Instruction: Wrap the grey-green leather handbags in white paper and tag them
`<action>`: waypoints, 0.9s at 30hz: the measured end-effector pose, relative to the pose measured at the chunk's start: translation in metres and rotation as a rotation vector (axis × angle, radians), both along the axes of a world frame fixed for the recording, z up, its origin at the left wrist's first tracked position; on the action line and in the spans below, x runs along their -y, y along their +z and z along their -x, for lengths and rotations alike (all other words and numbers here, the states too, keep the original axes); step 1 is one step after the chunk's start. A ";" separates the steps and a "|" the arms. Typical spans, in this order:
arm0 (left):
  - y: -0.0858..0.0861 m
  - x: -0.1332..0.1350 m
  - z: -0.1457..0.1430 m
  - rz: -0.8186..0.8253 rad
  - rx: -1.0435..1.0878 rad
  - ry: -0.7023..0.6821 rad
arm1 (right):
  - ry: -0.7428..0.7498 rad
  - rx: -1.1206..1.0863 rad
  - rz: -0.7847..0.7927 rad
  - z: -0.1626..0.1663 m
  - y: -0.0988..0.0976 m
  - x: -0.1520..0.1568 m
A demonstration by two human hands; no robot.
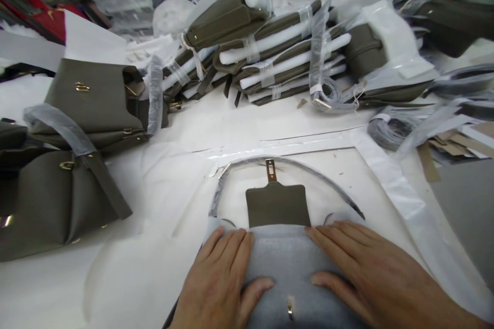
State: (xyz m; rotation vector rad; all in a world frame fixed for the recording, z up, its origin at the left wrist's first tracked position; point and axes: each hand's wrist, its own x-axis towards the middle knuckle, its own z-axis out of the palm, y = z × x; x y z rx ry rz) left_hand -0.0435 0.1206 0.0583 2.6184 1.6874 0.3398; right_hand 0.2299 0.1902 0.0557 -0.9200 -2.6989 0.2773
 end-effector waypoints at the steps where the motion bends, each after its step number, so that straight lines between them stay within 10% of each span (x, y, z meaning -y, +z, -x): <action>1: 0.004 -0.001 0.000 0.033 0.043 0.015 | -0.015 -0.003 0.015 0.001 0.003 0.000; 7: 0.021 -0.007 0.003 0.198 0.161 0.017 | -0.003 0.008 0.080 0.006 0.018 -0.005; 22: -0.005 -0.011 -0.002 0.222 -0.036 0.030 | 0.048 0.215 0.090 0.014 -0.015 -0.019; 27: -0.002 -0.005 -0.013 0.035 -0.055 0.044 | 0.044 0.213 0.041 0.014 -0.021 -0.016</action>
